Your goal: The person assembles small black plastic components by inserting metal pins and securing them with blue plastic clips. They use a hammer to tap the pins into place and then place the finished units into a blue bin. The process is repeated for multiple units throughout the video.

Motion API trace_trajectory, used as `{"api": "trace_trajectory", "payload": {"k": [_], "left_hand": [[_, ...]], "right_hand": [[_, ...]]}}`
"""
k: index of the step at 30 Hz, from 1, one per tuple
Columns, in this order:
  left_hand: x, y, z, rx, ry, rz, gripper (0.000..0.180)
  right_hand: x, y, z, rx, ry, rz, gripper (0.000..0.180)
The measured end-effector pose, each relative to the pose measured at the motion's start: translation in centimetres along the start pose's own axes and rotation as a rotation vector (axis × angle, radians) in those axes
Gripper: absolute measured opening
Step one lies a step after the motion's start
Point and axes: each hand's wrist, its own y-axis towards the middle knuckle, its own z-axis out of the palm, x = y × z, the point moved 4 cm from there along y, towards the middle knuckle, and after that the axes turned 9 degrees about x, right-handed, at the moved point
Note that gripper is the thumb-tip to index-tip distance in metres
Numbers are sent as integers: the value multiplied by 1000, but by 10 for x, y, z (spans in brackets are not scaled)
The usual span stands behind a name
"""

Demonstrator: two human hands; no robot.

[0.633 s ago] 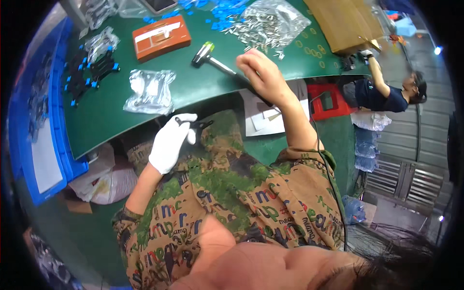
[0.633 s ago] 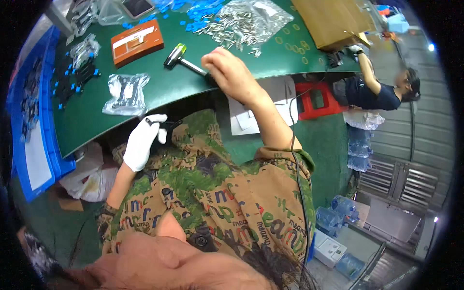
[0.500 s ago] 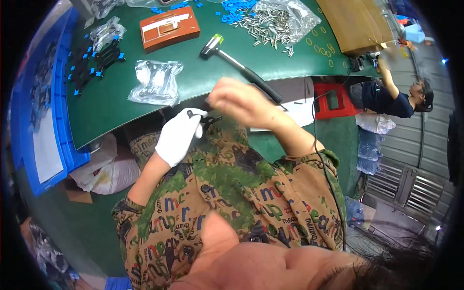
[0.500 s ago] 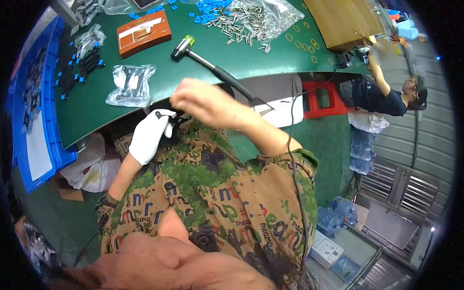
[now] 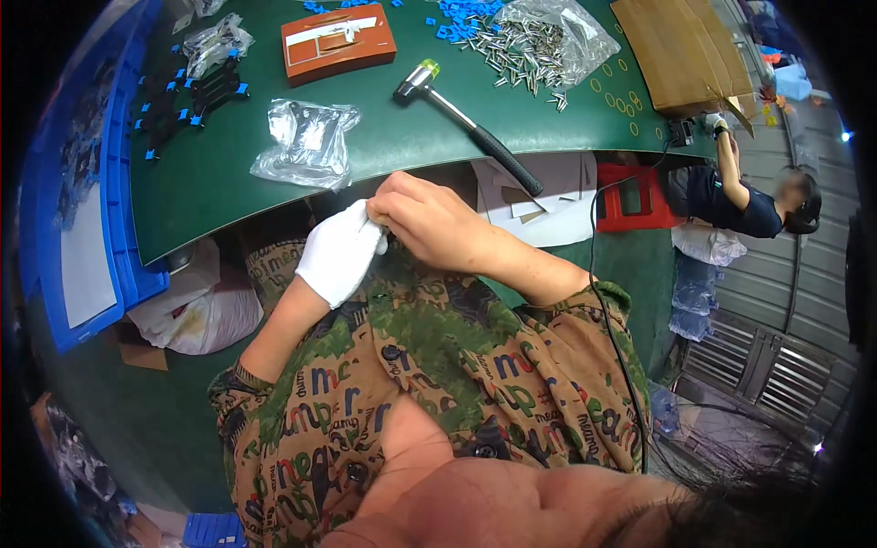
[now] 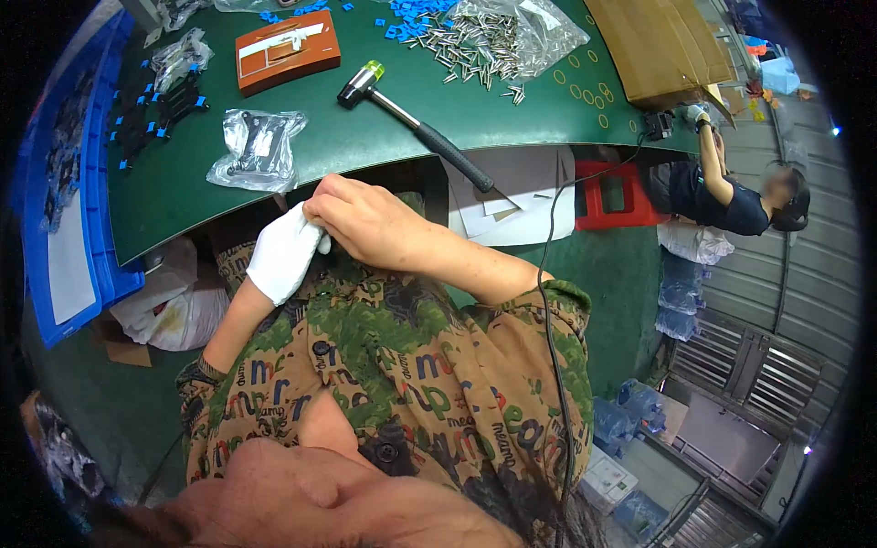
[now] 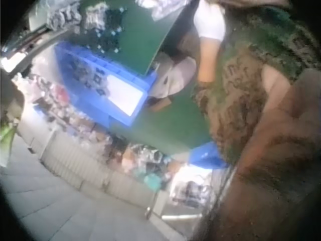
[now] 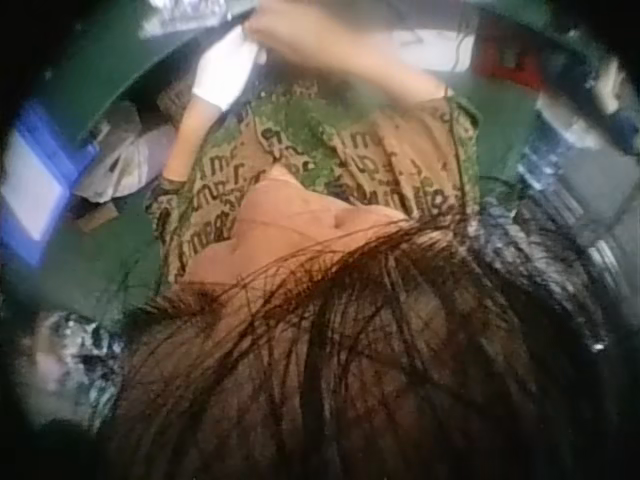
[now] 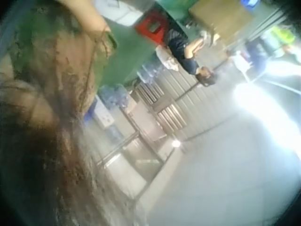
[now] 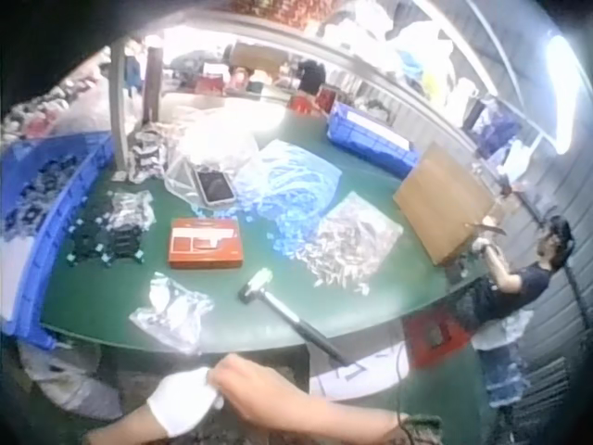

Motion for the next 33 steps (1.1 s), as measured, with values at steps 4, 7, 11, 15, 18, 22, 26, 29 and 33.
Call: {"api": "trace_trajectory", "payload": {"k": [4,7,11,15,18,22,26,29,33], "left_hand": [[-5,0,-2,-20,294,67,22],[7,-3,-3,-7,316,101,23],[11,-17,-7,202,16,-23,26],[20,-25,-6,266,-155,-67,30],[18,-24,-7,264,-132,-15,30],[17,-24,-6,270,-273,-71,30],[14,-22,-11,247,-234,-108,30],[11,-22,-15,243,-152,-149,29],[19,-29,-13,258,-37,-107,27]], "right_hand": [[0,3,4,-88,-136,41,20],[-4,2,3,-56,-33,57,27],[-18,1,10,30,-23,-76,29],[-25,-3,21,67,-165,-217,30],[-26,-5,21,34,-212,-260,29],[-25,-7,22,-30,-238,-279,28],[-27,-7,28,-86,-289,-274,27],[-32,-6,36,-110,-275,-292,28],[-36,-10,48,-93,-224,-319,29]]}}
